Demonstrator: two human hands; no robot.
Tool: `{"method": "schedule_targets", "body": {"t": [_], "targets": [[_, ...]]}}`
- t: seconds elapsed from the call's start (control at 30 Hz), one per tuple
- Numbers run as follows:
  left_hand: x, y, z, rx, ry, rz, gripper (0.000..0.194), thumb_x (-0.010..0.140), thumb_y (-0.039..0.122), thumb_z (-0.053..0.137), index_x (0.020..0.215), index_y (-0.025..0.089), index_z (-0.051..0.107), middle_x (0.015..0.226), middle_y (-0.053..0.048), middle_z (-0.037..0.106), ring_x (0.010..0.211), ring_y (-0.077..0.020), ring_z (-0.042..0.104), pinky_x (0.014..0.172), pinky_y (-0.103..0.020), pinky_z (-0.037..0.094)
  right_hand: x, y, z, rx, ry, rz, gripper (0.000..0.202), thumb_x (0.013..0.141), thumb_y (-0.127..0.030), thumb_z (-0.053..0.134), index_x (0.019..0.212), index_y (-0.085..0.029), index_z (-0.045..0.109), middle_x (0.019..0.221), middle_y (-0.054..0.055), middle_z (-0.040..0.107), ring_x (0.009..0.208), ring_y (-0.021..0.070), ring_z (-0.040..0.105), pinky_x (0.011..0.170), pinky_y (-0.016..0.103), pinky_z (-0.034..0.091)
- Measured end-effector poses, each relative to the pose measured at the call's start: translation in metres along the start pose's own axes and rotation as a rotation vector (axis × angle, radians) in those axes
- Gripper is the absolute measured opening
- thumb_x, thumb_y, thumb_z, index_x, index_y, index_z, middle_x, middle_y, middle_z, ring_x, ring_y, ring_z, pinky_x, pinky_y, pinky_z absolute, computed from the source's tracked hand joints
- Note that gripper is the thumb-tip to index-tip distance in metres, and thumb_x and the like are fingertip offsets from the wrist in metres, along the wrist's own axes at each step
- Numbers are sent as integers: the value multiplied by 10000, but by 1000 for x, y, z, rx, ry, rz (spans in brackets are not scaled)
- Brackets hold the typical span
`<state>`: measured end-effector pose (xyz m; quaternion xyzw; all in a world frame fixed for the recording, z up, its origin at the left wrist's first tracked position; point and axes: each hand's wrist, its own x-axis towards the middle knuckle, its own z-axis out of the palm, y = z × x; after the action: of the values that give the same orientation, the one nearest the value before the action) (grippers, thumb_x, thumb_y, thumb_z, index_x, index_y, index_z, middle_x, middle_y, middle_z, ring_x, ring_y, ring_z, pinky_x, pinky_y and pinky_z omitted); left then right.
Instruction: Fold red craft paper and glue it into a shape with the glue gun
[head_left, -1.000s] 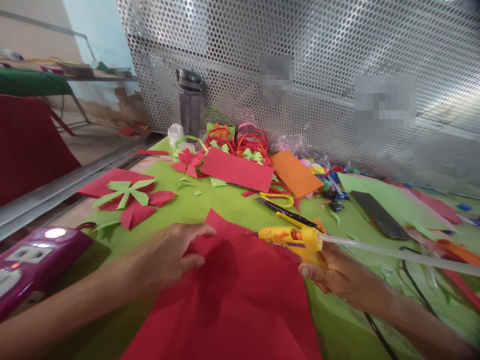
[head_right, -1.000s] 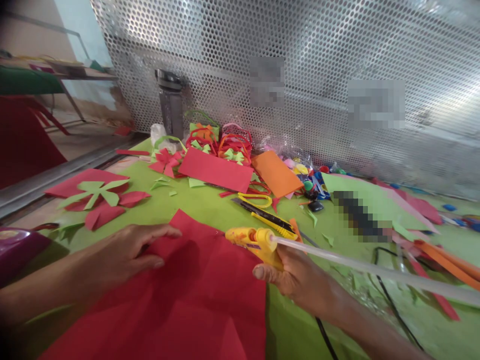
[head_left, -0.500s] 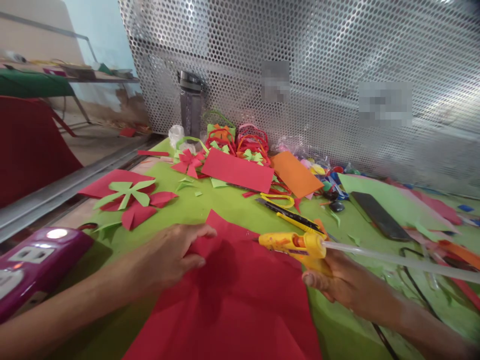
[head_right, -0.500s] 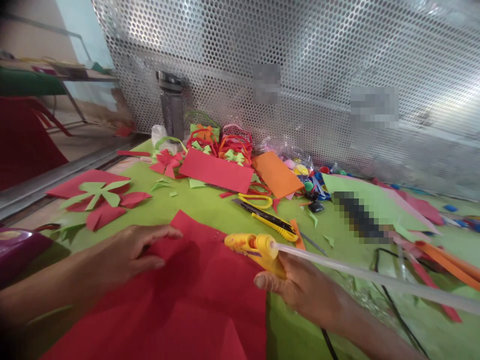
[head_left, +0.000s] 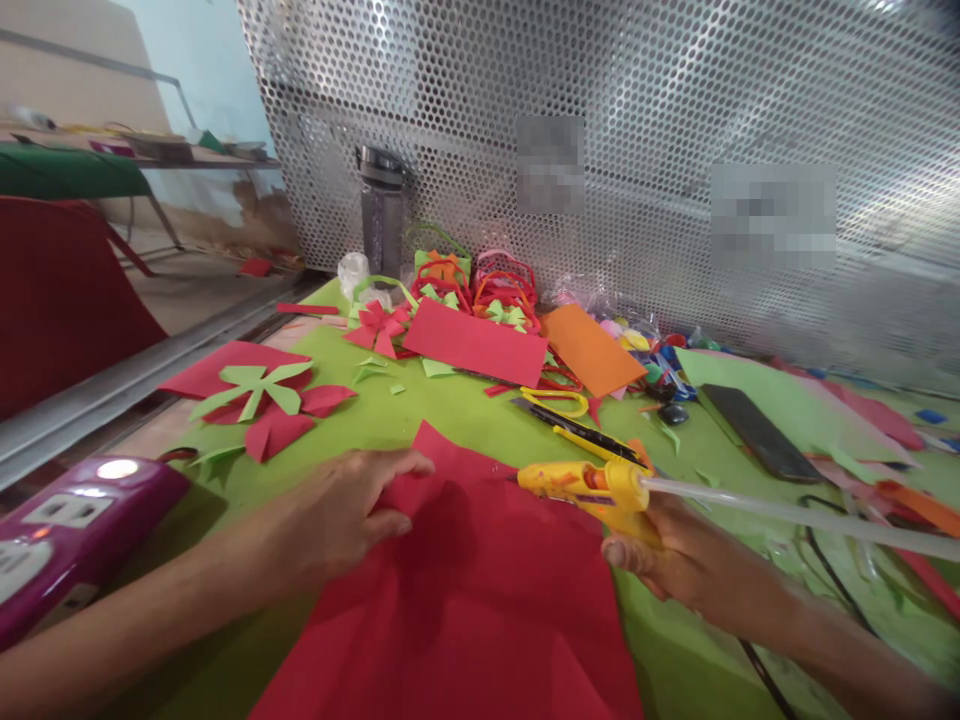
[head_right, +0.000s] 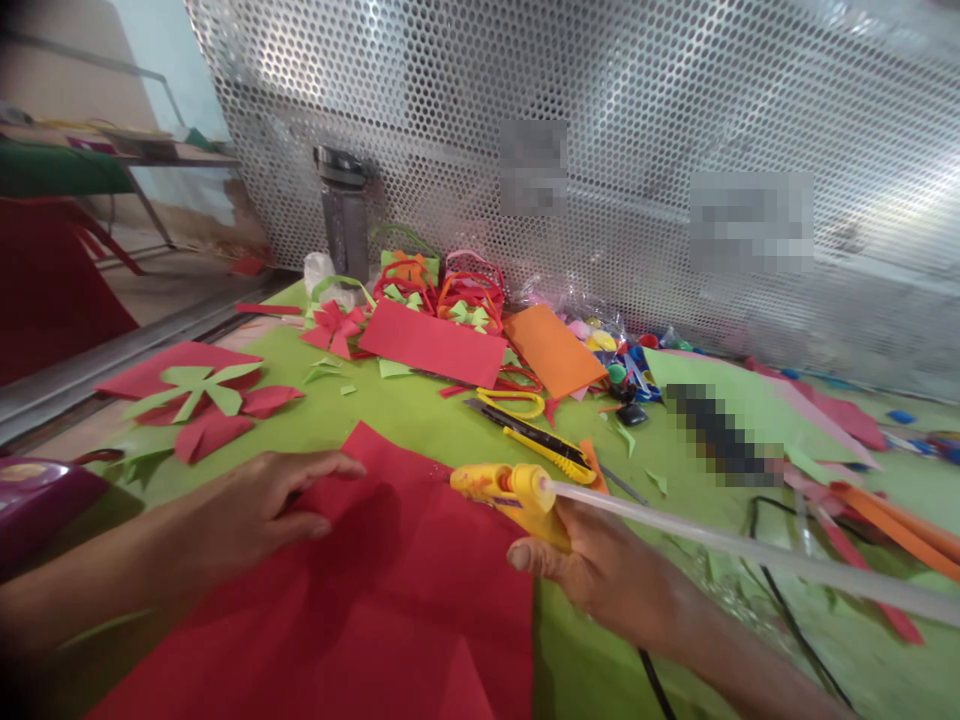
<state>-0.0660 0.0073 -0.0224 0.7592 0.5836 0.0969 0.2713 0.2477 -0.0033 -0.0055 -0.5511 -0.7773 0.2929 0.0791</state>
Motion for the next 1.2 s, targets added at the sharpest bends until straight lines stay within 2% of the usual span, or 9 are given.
{"method": "schedule_targets", "body": {"t": [0.13, 0.27, 0.4, 0.53, 0.7, 0.8, 0.93, 1.07, 1.2], "targets": [[-2, 3, 0, 6, 35, 16, 397, 709, 216, 501, 1095, 243, 591, 846, 7, 665, 717, -192, 608, 646, -261, 415, 3, -3, -1, 59, -54, -15, 324, 805, -512, 496, 758, -209, 601, 501, -19, 473, 587, 178, 522, 599, 288, 457], [-3, 5, -2, 5, 29, 4, 405, 714, 211, 497, 1108, 219, 587, 961, -10, 665, 775, -202, 613, 693, -269, 426, -1, -4, -1, 29, -26, 5, 294, 791, -492, 517, 812, -210, 595, 543, -10, 489, 635, 201, 538, 614, 303, 454], [-1, 3, -2, -6, -11, 9, 421, 705, 226, 513, 1121, 237, 576, 990, -25, 665, 805, -213, 615, 725, -298, 435, 0, -4, 0, 35, -11, -20, 259, 784, -471, 535, 808, -220, 594, 552, -8, 488, 647, 204, 541, 585, 292, 444], [0, 2, -2, 4, -6, -7, 417, 713, 248, 515, 1124, 233, 576, 909, -31, 666, 742, -210, 611, 703, -313, 437, 4, -3, 0, 41, -7, -13, 300, 792, -494, 520, 831, -211, 609, 527, -13, 473, 610, 193, 531, 564, 288, 443], [-4, 13, -7, 15, -14, -42, 413, 716, 234, 506, 1120, 207, 587, 782, -17, 651, 708, -202, 605, 682, -293, 426, -1, -2, 0, -12, 6, -14, 331, 791, -515, 514, 864, -204, 602, 587, -1, 505, 573, 174, 507, 569, 295, 439], [-7, 18, -9, 8, 1, -35, 405, 727, 211, 487, 1118, 190, 587, 817, -16, 659, 734, -200, 604, 688, -280, 422, -1, -5, 1, -18, -6, -12, 329, 799, -527, 494, 809, -209, 579, 570, -6, 492, 529, 156, 481, 528, 280, 420], [-7, 17, -7, 30, 18, -10, 406, 722, 190, 479, 1114, 187, 584, 929, -19, 663, 748, -185, 601, 691, -261, 418, 5, -8, 0, 6, -18, 11, 339, 803, -518, 491, 842, -193, 580, 503, -28, 456, 478, 150, 458, 504, 279, 416], [-6, 17, -7, 44, 11, -6, 412, 720, 172, 463, 1116, 195, 576, 886, -1, 666, 737, -169, 598, 704, -245, 417, 3, -7, 0, -62, 11, 16, 347, 800, -521, 495, 842, -193, 599, 538, -14, 492, 502, 156, 478, 532, 288, 438], [-4, 16, -8, 14, -27, -26, 410, 726, 198, 488, 1127, 177, 572, 840, -23, 662, 762, -196, 601, 726, -285, 423, -2, -6, 2, -95, 55, -28, 391, 807, -529, 479, 936, -191, 626, 558, -3, 524, 542, 174, 521, 578, 297, 463]]}}
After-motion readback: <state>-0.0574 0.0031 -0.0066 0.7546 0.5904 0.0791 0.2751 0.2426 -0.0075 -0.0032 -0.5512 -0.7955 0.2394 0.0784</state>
